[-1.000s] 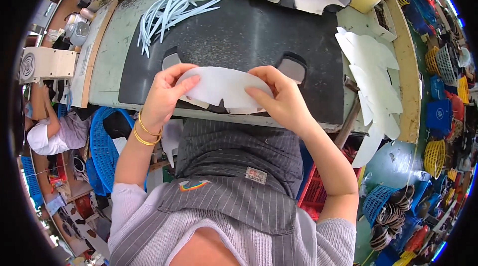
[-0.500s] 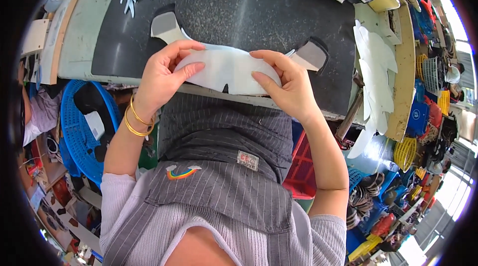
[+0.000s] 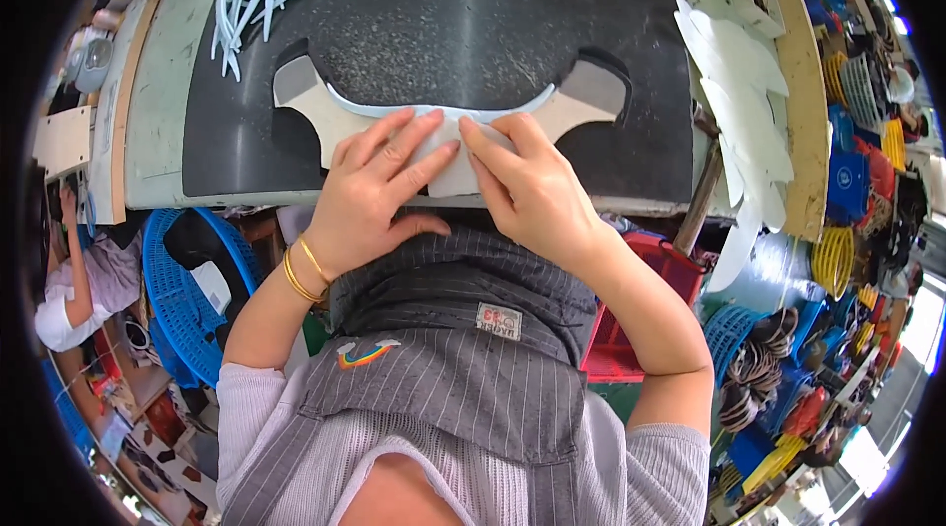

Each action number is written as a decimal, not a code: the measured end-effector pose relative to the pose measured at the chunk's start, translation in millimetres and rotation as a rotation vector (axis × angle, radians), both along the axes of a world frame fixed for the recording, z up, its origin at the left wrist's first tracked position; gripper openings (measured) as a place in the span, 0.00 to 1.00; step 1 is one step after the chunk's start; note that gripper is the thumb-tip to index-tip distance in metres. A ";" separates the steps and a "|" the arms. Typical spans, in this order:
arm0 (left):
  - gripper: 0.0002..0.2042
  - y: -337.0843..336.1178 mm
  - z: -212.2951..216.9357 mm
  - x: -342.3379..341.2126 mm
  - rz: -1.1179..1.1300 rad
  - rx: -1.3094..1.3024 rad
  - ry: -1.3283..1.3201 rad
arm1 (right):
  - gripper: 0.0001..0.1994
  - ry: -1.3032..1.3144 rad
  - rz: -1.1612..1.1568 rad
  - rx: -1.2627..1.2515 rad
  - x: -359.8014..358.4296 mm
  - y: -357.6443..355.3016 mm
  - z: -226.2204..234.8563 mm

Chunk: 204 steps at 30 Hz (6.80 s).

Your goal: Manually applying adhesive lining and reinforcement strips to pre-cut shoe upper components at a factory workbench.

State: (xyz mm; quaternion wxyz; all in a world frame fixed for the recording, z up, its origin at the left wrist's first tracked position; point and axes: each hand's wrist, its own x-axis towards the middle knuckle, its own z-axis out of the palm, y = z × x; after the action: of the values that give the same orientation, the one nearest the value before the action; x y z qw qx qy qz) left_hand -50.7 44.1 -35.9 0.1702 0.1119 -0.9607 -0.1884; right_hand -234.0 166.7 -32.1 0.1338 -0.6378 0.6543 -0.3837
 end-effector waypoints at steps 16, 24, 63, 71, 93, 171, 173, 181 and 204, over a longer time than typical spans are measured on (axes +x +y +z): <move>0.27 -19.9 39.0 -14.5 0.081 0.375 0.032 | 0.20 0.304 -0.023 -0.107 10.2 -15.3 23.6; 0.21 2.8 1.4 -20.8 0.238 -0.130 0.338 | 0.16 0.487 -0.192 -0.250 14.6 -17.3 -1.6; 0.19 -71.0 39.7 -68.2 -0.110 -0.017 -0.106 | 0.24 0.445 0.039 0.015 27.0 -10.1 1.7; 0.08 -72.1 80.7 -104.8 -0.180 -0.003 -0.519 | 0.22 0.597 -0.127 -0.005 41.6 -22.0 -9.0; 0.08 14.0 -0.3 -6.6 0.049 -0.364 -0.029 | 0.16 0.738 0.198 0.033 12.1 19.6 -1.7; 0.18 54.3 -10.6 -85.5 -0.051 -0.183 0.113 | 0.11 -0.437 -0.279 0.600 -99.2 -15.6 34.4; 0.17 57.4 -11.0 -85.1 -0.025 -0.128 0.106 | 0.08 -0.588 -0.099 0.620 -98.5 -9.1 42.8; 0.19 57.9 -15.1 -89.4 0.007 -0.179 0.085 | 0.10 -0.060 -0.214 0.678 -99.6 -24.8 49.5; 0.22 59.9 -16.1 -89.3 -0.010 -0.276 0.050 | 0.11 -0.187 -0.168 0.715 -95.8 -38.3 44.5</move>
State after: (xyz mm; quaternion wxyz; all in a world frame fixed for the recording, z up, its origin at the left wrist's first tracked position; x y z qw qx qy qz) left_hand -140.0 104.0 -52.0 0.2068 0.0779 -0.9736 -0.0581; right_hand -329.8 128.4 12.3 0.3753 -0.4572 0.7818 -0.1971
